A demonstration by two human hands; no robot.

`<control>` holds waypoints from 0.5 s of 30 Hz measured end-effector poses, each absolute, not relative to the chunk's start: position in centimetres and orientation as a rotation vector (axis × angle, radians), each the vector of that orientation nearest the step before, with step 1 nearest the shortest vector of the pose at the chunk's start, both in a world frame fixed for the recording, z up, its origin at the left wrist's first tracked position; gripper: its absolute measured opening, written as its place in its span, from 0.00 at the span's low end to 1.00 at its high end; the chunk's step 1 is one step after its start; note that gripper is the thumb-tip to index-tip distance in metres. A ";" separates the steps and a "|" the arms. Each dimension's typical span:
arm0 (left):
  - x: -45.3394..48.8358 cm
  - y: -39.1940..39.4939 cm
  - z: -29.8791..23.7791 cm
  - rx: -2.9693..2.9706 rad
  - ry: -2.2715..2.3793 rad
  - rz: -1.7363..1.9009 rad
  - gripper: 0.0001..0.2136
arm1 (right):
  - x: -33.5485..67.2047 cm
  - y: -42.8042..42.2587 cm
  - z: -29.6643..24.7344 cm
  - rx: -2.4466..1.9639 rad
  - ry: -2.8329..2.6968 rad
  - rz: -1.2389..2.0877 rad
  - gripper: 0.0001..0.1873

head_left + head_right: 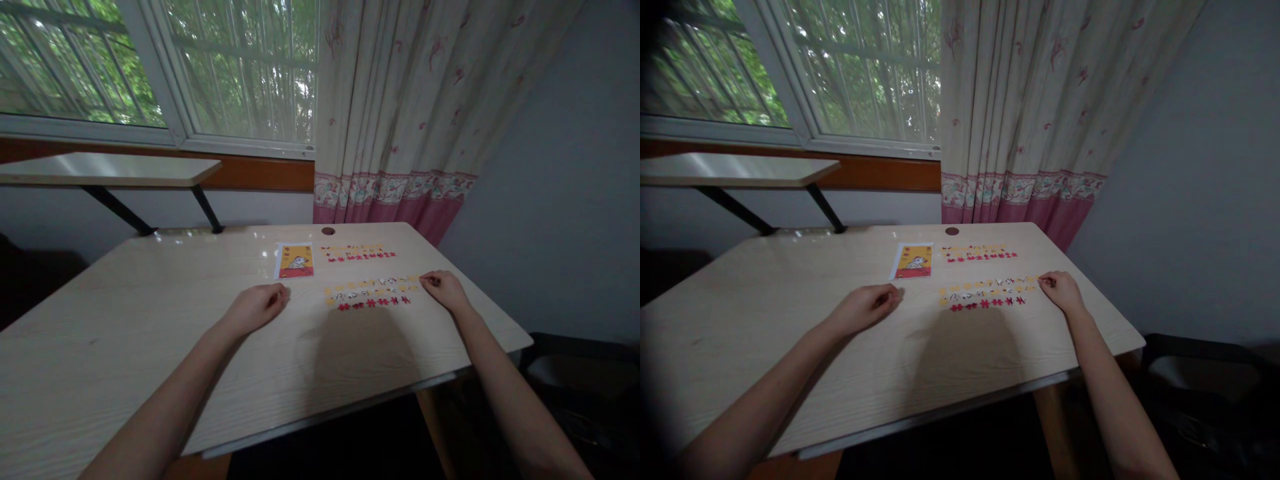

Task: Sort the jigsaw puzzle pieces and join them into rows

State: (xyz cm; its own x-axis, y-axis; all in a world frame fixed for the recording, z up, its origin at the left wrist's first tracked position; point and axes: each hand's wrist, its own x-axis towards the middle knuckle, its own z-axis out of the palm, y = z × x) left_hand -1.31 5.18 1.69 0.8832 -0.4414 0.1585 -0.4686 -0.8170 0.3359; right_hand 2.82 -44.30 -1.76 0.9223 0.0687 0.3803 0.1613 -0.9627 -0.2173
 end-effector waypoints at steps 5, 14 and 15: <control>-1.4 5.2 1.7 2.677 -0.675 0.107 0.09 | 2.7 -44.4 -1.8 -2.802 -0.128 -0.570 0.18; -1.4 5.4 1.8 2.665 -0.627 0.148 0.10 | 3.2 -41.9 -0.1 -2.796 -0.240 -0.687 0.19; -1.4 5.4 1.8 2.681 -0.608 0.156 0.10 | 3.6 -41.0 0.3 -2.787 -0.266 -0.672 0.18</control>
State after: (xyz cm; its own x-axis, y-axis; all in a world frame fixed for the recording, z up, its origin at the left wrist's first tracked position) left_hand -1.41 5.39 1.85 0.8998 -0.3927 0.1901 -0.4357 -0.8317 0.3442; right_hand 3.61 -41.01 0.34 0.8760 0.1148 0.4684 0.2361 -0.9490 -0.2090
